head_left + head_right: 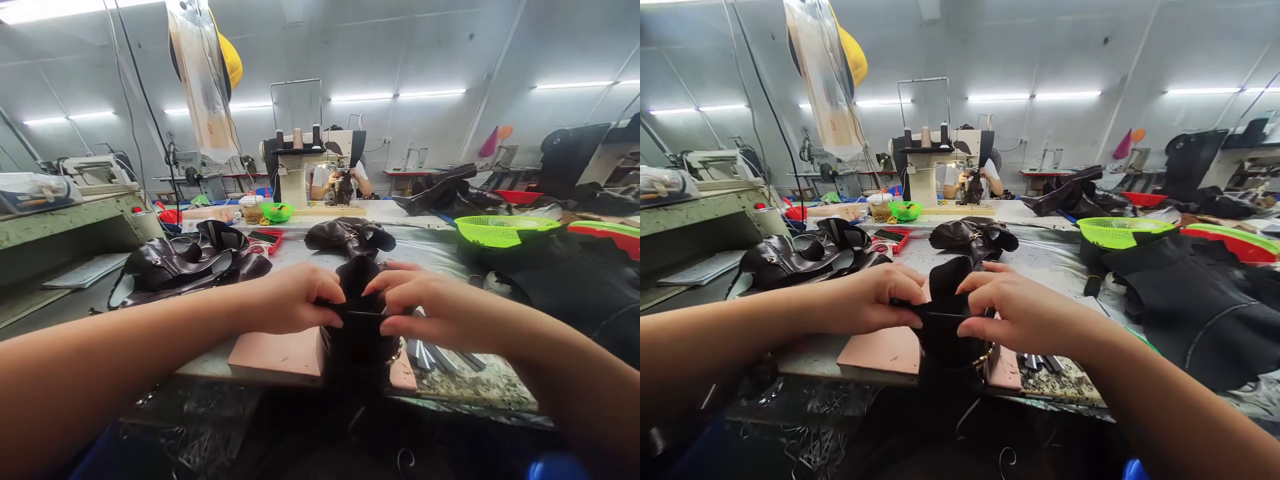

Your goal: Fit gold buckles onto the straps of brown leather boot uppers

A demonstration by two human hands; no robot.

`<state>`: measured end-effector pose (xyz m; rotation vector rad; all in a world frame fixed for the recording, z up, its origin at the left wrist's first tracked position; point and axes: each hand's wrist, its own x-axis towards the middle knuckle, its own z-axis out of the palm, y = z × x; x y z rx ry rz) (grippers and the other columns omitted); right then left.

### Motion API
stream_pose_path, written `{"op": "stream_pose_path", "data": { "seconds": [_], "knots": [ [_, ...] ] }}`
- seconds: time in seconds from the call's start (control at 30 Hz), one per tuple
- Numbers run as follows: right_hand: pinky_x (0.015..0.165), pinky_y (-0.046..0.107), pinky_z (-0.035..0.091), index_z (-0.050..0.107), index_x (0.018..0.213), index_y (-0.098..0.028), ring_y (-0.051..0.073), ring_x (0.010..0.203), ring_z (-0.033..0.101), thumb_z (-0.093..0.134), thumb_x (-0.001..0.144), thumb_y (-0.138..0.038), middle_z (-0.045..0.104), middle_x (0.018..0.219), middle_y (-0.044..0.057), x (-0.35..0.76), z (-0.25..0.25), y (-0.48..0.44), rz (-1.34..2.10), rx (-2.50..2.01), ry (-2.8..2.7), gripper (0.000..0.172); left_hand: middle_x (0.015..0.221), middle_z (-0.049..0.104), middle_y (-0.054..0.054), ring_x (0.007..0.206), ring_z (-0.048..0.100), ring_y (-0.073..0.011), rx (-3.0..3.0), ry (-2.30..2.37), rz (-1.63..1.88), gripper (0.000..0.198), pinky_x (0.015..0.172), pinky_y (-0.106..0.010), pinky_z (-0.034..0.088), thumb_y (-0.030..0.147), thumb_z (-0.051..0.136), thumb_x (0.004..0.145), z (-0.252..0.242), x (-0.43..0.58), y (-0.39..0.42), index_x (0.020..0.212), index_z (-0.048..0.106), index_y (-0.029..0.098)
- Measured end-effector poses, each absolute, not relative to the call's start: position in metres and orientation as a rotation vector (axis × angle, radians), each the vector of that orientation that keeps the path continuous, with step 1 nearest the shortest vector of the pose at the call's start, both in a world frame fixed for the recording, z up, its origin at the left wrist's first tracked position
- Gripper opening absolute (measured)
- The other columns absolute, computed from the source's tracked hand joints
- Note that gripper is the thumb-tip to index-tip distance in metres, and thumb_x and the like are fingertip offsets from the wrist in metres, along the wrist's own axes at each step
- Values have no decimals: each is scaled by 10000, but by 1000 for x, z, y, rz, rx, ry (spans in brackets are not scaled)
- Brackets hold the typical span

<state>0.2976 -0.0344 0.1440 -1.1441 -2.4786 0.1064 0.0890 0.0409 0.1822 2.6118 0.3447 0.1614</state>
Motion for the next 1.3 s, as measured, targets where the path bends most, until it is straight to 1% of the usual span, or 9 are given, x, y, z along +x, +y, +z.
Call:
{"op": "stream_pose_path", "data": {
  "seconds": [0.13,0.33,0.43,0.53,0.6,0.77,0.9,1.1,1.3],
  "knots": [
    [1033,426,275,533,564,-209,130,714,572,555,825,-309,603,795,-5,301,147,-31,97,-1129,-2463,280,740,602,7,740,533,-138,2547,362,43,182,674,-211,395,100,557,714,185,85,43,804,690,186],
    [914,416,387,491,525,-186,100,514,507,538,798,-209,534,556,-40,274,144,-42,-147,-1140,-2345,278,780,611,25,739,535,-154,2690,400,-316,291,637,-216,372,68,569,687,200,97,39,920,632,230],
    [945,449,362,546,575,-186,123,578,559,523,803,-198,604,648,-10,271,142,-48,-229,-1162,-2309,229,734,585,0,712,517,-158,2865,452,-201,25,628,-233,360,158,627,695,199,104,33,690,629,183],
    [1002,479,304,556,577,-198,193,822,618,603,784,-300,661,915,24,285,142,-48,-108,-1175,-2427,235,770,590,-10,740,521,-152,2793,420,-77,77,652,-231,374,154,614,712,191,102,32,636,623,162],
    [957,436,373,561,580,-205,222,924,601,642,755,-342,646,1019,33,296,143,-45,-1,-1192,-2487,237,793,601,-4,765,529,-155,2683,428,-60,52,674,-229,384,139,604,714,186,96,33,684,639,163],
    [968,366,364,572,619,-211,137,717,602,657,755,-227,643,757,-30,302,144,-42,248,-1183,-2417,161,832,626,22,808,542,-141,2455,401,-271,251,707,-205,400,37,511,736,186,87,36,901,632,182],
    [948,359,377,557,587,-188,126,678,572,662,730,-168,600,679,-25,282,142,-49,234,-1206,-2378,178,845,609,34,755,525,-133,2565,360,-576,432,619,-195,386,71,589,683,195,95,36,1088,548,216],
    [1035,474,275,583,696,-186,176,785,597,605,773,-205,605,769,11,272,136,-59,8,-1245,-2393,82,746,607,23,755,536,-143,2698,499,-329,63,671,-224,394,223,624,726,183,109,31,779,632,189],
    [1044,480,265,523,786,-192,165,788,587,480,855,-206,587,820,13,283,123,-62,-118,-1297,-2354,83,838,633,36,776,559,-125,2477,510,-350,235,656,-207,412,76,552,720,174,102,32,916,604,195]
  ]
}}
